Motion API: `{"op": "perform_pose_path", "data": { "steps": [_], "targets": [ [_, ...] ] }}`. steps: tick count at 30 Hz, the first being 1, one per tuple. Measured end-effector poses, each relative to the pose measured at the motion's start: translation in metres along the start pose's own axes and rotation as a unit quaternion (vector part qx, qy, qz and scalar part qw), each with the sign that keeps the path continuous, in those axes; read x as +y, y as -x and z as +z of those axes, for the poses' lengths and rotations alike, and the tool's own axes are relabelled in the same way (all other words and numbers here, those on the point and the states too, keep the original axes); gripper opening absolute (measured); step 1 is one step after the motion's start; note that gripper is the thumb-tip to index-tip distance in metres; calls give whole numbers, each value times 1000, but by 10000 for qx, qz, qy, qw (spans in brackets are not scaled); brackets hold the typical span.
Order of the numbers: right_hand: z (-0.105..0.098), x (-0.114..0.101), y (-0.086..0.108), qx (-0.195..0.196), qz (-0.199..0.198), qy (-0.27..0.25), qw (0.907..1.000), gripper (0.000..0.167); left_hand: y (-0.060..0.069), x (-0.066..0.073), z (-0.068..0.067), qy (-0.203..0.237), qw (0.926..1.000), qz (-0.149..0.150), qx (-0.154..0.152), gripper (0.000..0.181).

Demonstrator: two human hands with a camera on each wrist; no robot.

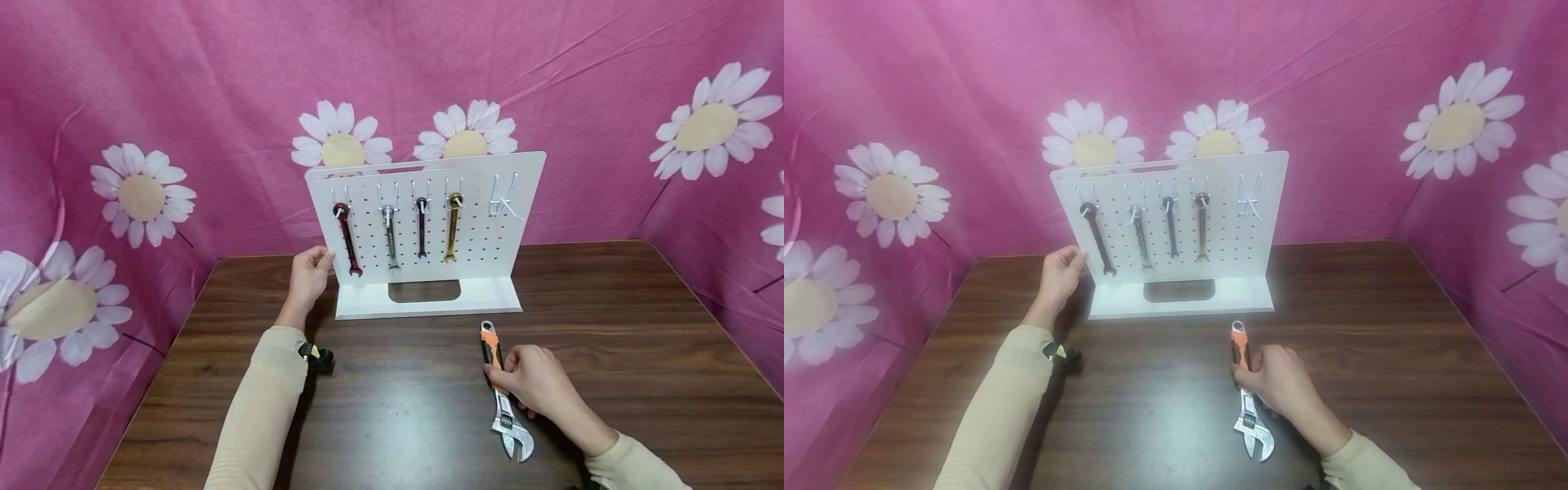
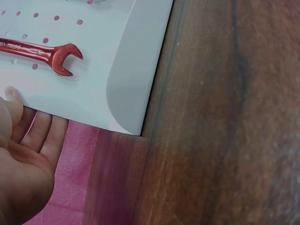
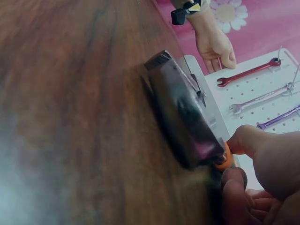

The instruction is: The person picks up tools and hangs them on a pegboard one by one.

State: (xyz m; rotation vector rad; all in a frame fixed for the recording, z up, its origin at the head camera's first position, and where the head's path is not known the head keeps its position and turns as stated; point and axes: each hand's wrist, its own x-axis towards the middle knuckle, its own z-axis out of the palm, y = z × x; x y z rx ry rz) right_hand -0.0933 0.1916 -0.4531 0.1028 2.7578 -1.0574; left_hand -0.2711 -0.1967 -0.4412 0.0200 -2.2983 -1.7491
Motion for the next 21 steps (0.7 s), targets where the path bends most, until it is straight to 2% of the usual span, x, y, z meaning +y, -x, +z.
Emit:
{"op": "perform_pose_path", "data": {
  "steps": [9, 16, 21],
  "targets": [
    [-6, 0, 4, 103, -52, -443, 9990, 34, 0, 0, 0, 54, 9999, -132, -53, 22],
    [-8, 4, 1, 545, -452, -206, 9973, 25, -1, -1, 0, 26, 9999, -125, -81, 22],
    [-11, 5, -2, 648, -488, -465, 9956, 23, -2, -1, 0, 32, 9999, -124, -71, 21]
  ]
}}
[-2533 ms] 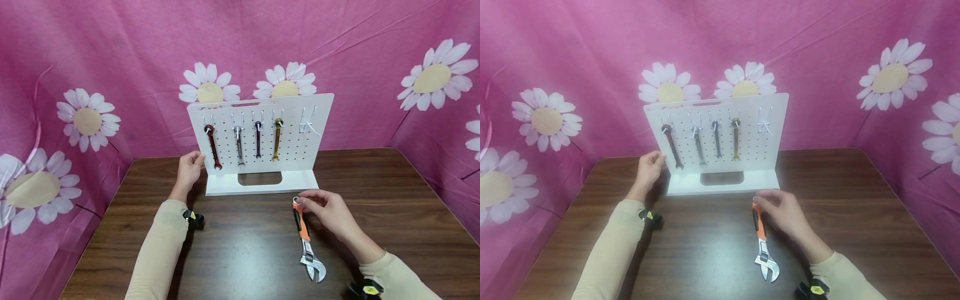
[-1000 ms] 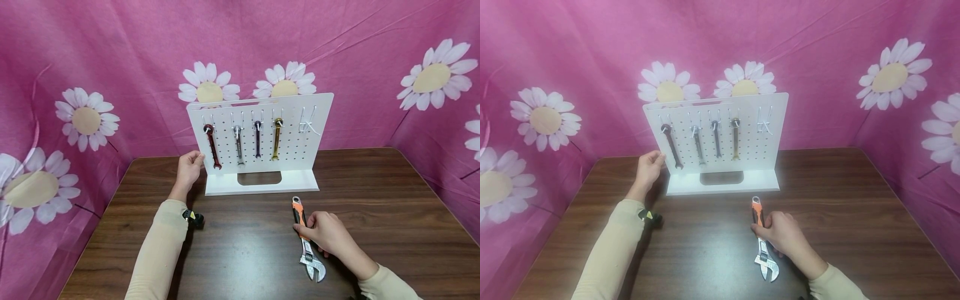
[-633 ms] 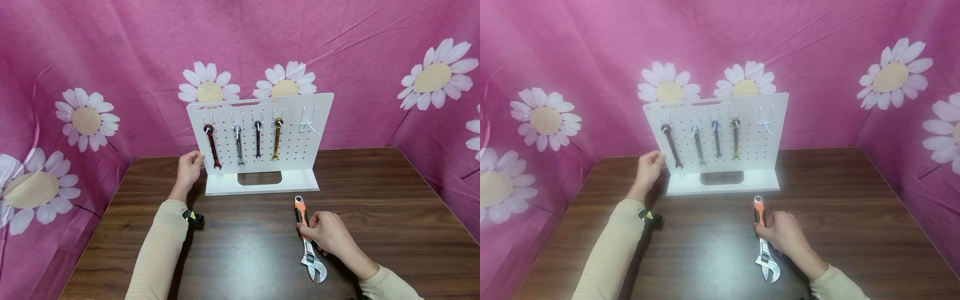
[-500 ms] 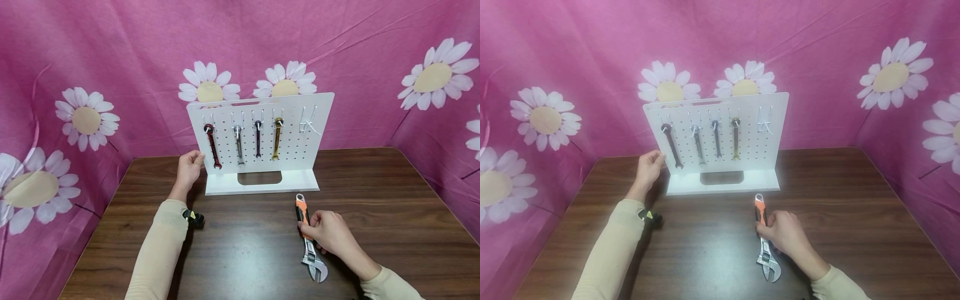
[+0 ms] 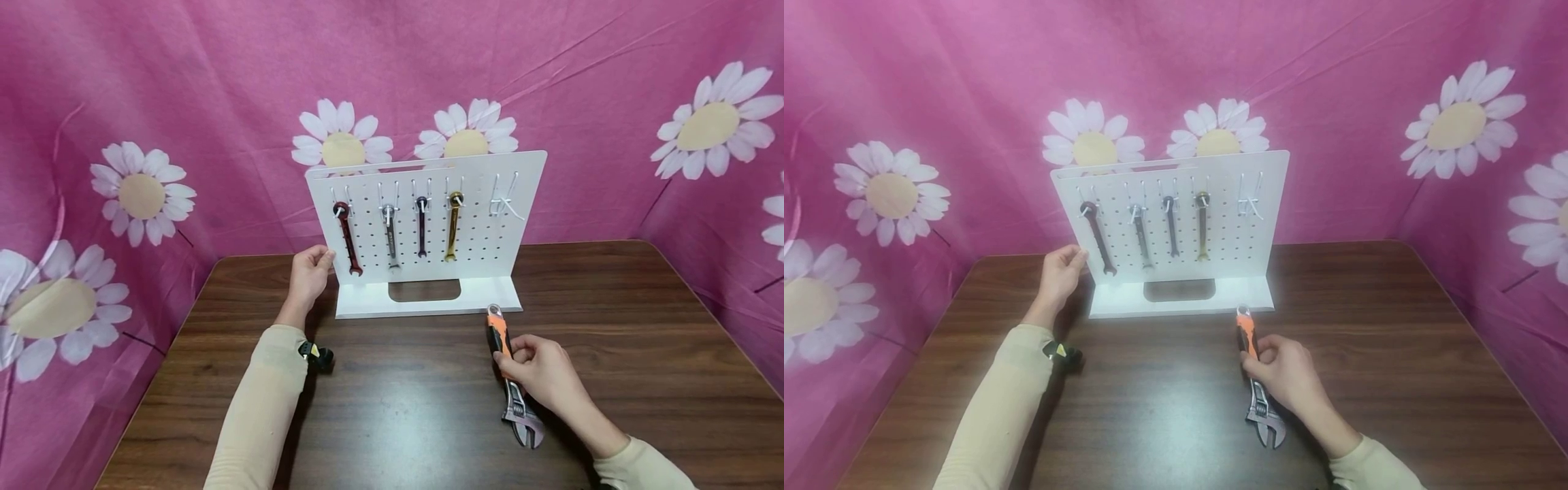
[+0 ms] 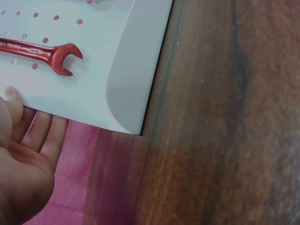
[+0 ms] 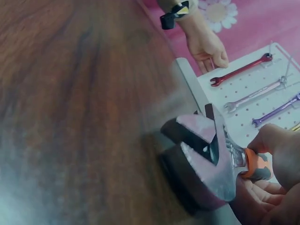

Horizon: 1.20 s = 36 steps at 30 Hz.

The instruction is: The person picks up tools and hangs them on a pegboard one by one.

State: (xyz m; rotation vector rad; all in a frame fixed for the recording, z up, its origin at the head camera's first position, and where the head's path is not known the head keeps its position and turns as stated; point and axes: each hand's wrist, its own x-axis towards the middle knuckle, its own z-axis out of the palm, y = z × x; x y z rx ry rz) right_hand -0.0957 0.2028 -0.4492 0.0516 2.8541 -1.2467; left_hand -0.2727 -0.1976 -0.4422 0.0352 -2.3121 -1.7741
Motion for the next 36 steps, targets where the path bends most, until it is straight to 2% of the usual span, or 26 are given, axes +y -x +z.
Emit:
{"op": "perform_pose_path", "data": {
  "steps": [7, 14, 21, 27, 33, 36],
  "targets": [
    [-8, -2, -3, 213, 89, -501, 9985, 31, -1, 1, 0, 179, 9998, -15, -74, 22],
    [-17, -11, -6, 927, -121, -640, 9936, 38, -1, 0, 1, 249, 9997, -38, -78, 22],
    [-28, -23, -14, 1685, -533, -780, 9812, 39, -2, 1, 1, 278, 9996, -17, -81, 21],
    [-39, -37, -22, 1876, -824, -1252, 9707, 34, -2, 1, 1, 310, 9995, -25, -64, 21],
    [-44, -50, -33, 2235, -871, -1507, 9590, 31, -1, 1, 1, 245, 9997, -16, -46, 22],
    [-45, -54, -38, 2297, -916, -1645, 9549, 30, 0, 1, 1, 207, 9998, -11, -28, 22]
  ]
}}
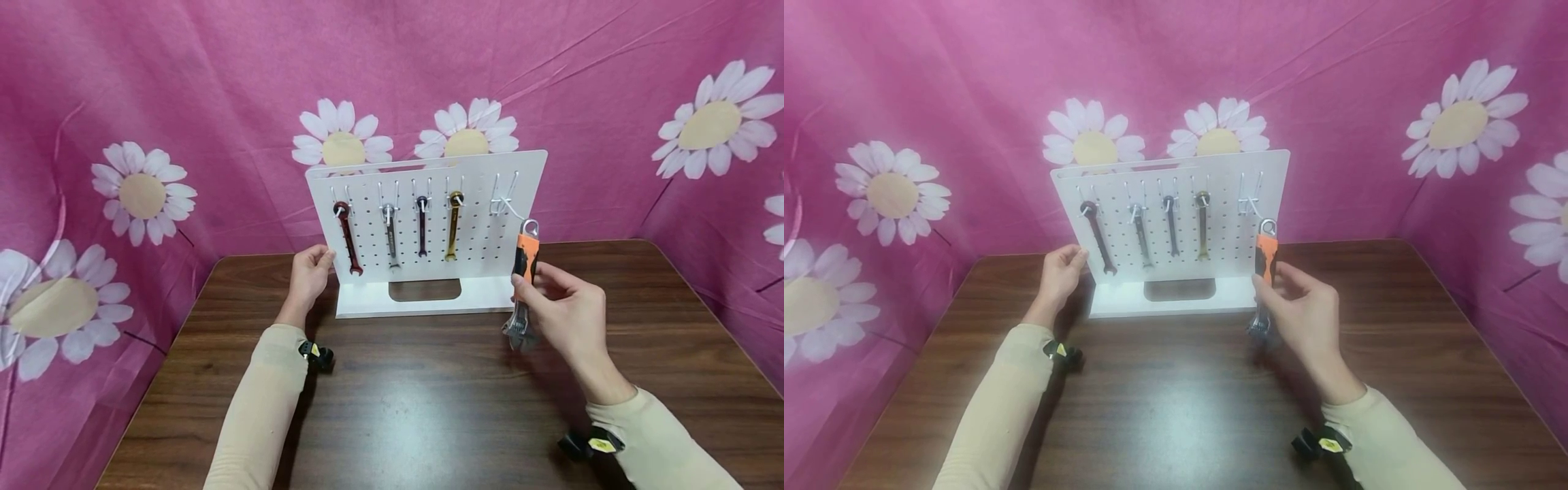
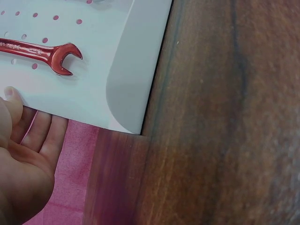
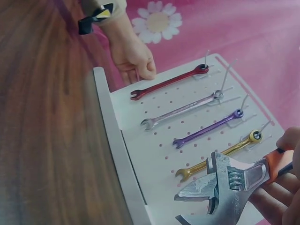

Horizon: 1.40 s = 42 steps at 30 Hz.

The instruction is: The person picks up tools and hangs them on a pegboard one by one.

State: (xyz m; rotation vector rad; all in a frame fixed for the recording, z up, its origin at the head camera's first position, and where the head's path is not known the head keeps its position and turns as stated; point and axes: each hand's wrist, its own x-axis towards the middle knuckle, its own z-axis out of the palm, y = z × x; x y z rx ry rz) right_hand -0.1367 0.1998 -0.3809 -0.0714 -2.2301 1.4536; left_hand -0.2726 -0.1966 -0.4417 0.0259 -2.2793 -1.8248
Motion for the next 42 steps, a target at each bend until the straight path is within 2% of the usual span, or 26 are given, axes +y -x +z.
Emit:
{"op": "perform_pose_path", "data": {
  "steps": [5, 10, 20, 26, 31, 42],
  "targets": [
    [6, -1, -8, 36, -8, -290, 9996, 30, 1, 0, 0, -27, 10000, -11, 1, 22],
    [11, 2, -14, 54, 6, -367, 9993, 30, 1, 0, 0, -104, 9999, 11, 29, 21],
    [25, 12, -25, 62, 54, -391, 9992, 31, 0, -1, -1, -110, 9999, -2, 19, 21],
    [32, 16, -31, 95, -13, -405, 9991, 29, 0, 0, -1, -227, 9997, 93, 36, 21],
    [37, 21, -35, 103, 9, -335, 9994, 30, 0, -1, -1, -130, 9999, 50, -3, 22],
    [47, 27, -48, 227, 285, -287, 9989, 37, -1, -2, -1, -162, 9998, 70, 12, 22]
  ]
}}
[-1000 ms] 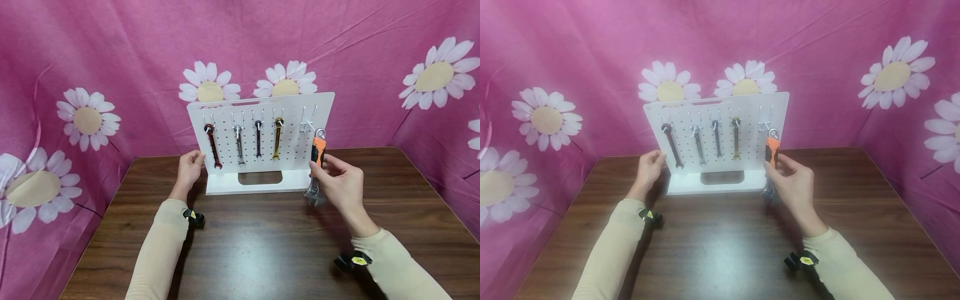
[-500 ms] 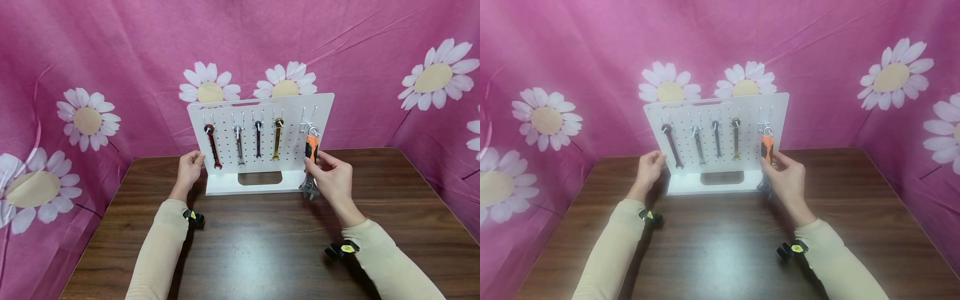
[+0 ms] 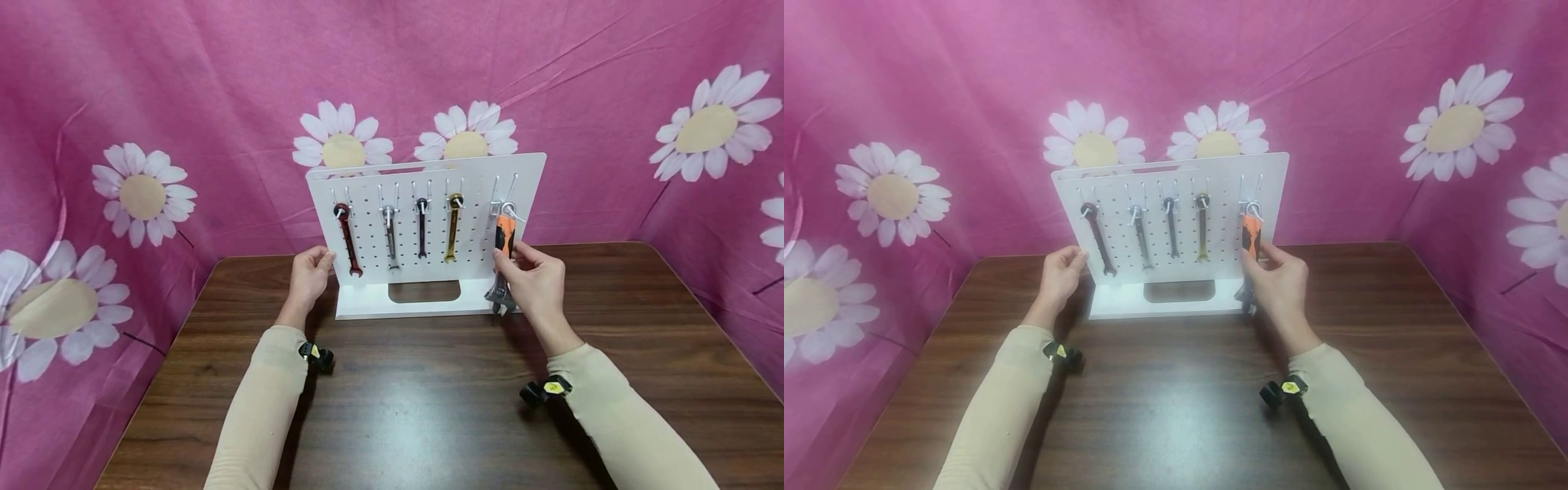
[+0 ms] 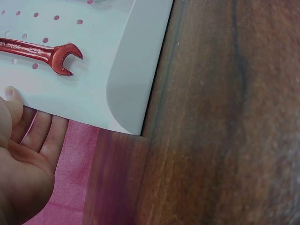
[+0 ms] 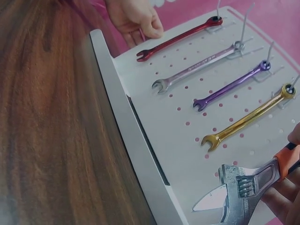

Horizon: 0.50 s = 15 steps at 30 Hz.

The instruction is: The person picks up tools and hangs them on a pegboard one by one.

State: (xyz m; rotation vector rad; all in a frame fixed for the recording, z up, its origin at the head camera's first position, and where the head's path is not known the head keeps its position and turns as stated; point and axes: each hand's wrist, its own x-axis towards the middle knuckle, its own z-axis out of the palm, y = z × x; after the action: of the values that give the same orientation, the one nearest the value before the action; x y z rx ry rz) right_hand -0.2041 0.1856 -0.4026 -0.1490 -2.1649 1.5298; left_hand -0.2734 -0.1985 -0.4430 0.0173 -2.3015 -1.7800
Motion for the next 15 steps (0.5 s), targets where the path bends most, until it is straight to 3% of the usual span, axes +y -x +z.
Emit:
{"op": "perform_pose_path", "data": {
  "steps": [15],
  "targets": [
    [18, 12, -18, 10, 123, 208, 9997, 39, 1, 4, 0, 100, 9998, -137, -54, 22]
  ]
}}
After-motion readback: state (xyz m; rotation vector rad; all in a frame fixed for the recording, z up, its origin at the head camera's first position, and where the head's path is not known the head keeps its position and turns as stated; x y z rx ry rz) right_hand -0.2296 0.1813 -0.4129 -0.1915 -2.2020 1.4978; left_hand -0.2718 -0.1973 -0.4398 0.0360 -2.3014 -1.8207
